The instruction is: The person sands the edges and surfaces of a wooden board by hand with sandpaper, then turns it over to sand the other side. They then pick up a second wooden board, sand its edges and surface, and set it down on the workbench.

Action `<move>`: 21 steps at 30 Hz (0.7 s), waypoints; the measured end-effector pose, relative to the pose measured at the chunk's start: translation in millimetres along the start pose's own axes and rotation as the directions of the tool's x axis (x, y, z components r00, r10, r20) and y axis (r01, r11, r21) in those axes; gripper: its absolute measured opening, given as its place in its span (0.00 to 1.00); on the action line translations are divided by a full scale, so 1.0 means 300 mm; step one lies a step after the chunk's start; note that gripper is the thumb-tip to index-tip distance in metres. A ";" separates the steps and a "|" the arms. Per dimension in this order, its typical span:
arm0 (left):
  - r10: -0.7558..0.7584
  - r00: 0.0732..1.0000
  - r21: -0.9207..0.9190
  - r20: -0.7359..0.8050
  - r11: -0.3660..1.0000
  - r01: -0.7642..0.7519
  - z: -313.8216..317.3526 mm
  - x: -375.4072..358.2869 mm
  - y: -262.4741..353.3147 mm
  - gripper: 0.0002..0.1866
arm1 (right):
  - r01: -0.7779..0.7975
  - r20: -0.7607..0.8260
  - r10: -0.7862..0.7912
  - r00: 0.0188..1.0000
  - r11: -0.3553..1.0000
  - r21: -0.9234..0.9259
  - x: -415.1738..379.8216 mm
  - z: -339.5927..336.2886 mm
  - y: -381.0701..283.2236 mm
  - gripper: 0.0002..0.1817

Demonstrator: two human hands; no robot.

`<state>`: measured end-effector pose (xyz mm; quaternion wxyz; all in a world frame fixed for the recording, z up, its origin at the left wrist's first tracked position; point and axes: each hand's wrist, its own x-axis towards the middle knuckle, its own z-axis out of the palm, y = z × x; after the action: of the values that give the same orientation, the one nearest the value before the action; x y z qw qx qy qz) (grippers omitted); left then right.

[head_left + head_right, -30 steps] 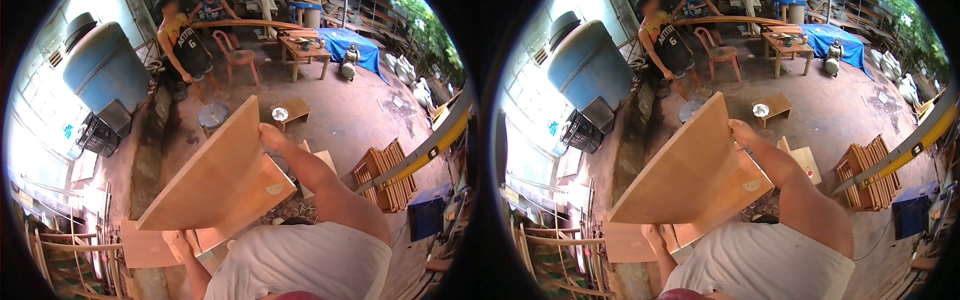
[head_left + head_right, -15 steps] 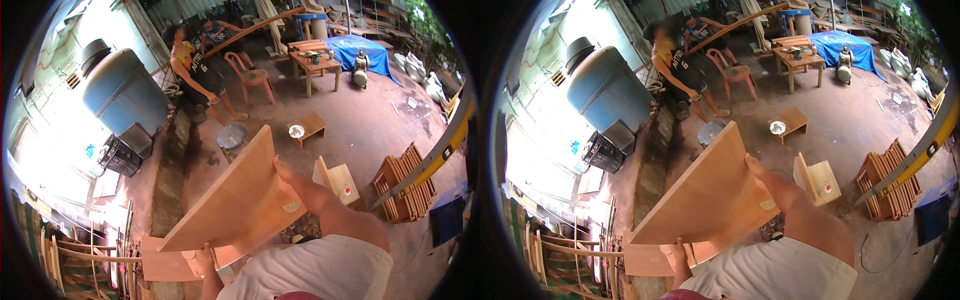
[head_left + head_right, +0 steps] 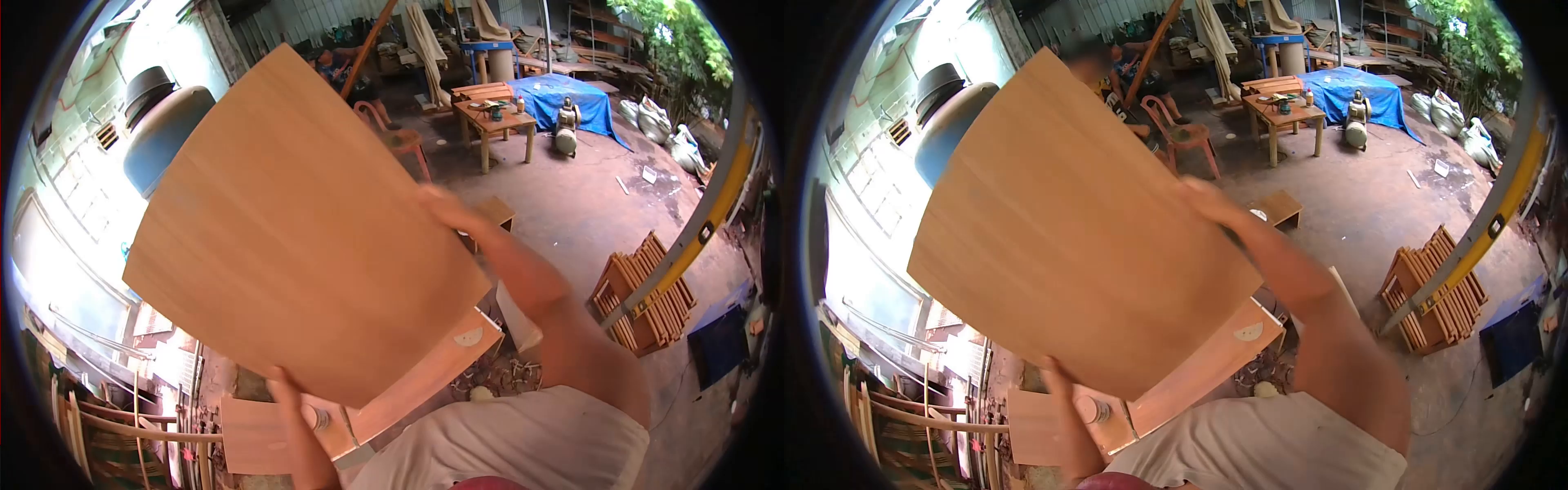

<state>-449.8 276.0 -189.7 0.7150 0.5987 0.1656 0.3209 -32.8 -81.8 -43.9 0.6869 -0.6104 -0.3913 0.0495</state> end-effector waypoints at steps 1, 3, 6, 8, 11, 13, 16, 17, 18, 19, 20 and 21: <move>-0.002 0.992 -0.038 -0.128 0.999 -0.002 0.053 -0.058 -0.097 0.43 | -0.137 0.007 0.137 0.990 0.988 -0.066 -0.096 -0.031 0.073 0.26; -0.050 0.977 -0.128 -0.207 0.991 0.024 0.073 -0.125 -0.283 0.36 | -0.115 -0.129 0.064 0.990 0.890 -0.442 -0.274 0.005 0.002 0.24; -0.017 0.992 -0.280 -0.126 0.960 -0.019 0.136 -0.120 -0.263 0.31 | -0.169 -0.278 0.012 0.960 0.818 -0.550 -0.414 0.013 -0.040 0.26; -0.235 0.971 -0.380 -0.045 0.903 0.201 0.139 -0.090 -0.260 0.29 | -0.252 -0.352 0.018 0.936 0.732 -0.632 -0.531 0.049 -0.149 0.24; -0.294 0.938 -0.427 0.181 0.836 0.344 0.208 -0.072 -0.265 0.31 | -0.397 -0.451 0.121 0.884 0.706 -0.587 -0.670 0.034 -0.361 0.23; -0.303 0.921 -0.425 0.245 0.820 0.383 0.285 -0.107 -0.233 0.31 | -0.458 -0.522 0.134 0.842 0.689 -0.562 -0.803 0.041 -0.478 0.23; -0.313 0.863 -0.387 0.397 0.795 0.467 0.428 -0.150 -0.206 0.29 | -0.516 -0.641 0.062 0.765 0.654 -0.553 -0.968 0.048 -0.696 0.23; -0.286 0.857 -0.375 0.428 0.807 0.456 0.484 -0.170 -0.204 0.27 | -0.560 -0.695 0.013 0.719 0.602 -0.568 -1.031 0.040 -0.743 0.22; -0.258 0.851 -0.364 0.457 0.819 0.444 0.534 -0.194 -0.205 0.26 | -0.604 -0.741 -0.040 0.670 0.551 -0.576 -1.097 0.036 -0.789 0.22; -0.260 0.843 -0.362 0.472 0.814 0.454 0.591 -0.219 -0.213 0.26 | -0.613 -0.750 -0.047 0.660 0.543 -0.574 -1.164 0.029 -0.833 0.22; -0.212 0.870 -0.292 0.445 0.884 0.365 0.650 -0.247 -0.236 0.26 | -0.596 -0.759 -0.086 0.645 0.564 -0.571 -1.234 0.025 -0.877 0.22; -0.158 0.892 -0.217 0.424 0.938 0.269 0.708 -0.286 -0.240 0.26 | -0.579 -0.769 -0.125 0.627 0.586 -0.567 -1.300 0.038 -0.923 0.21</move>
<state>-362.5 54.9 -223.1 0.8393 0.5267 0.0358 0.1298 -421.7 -354.7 12.4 0.4325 -0.8562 0.0362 -0.2801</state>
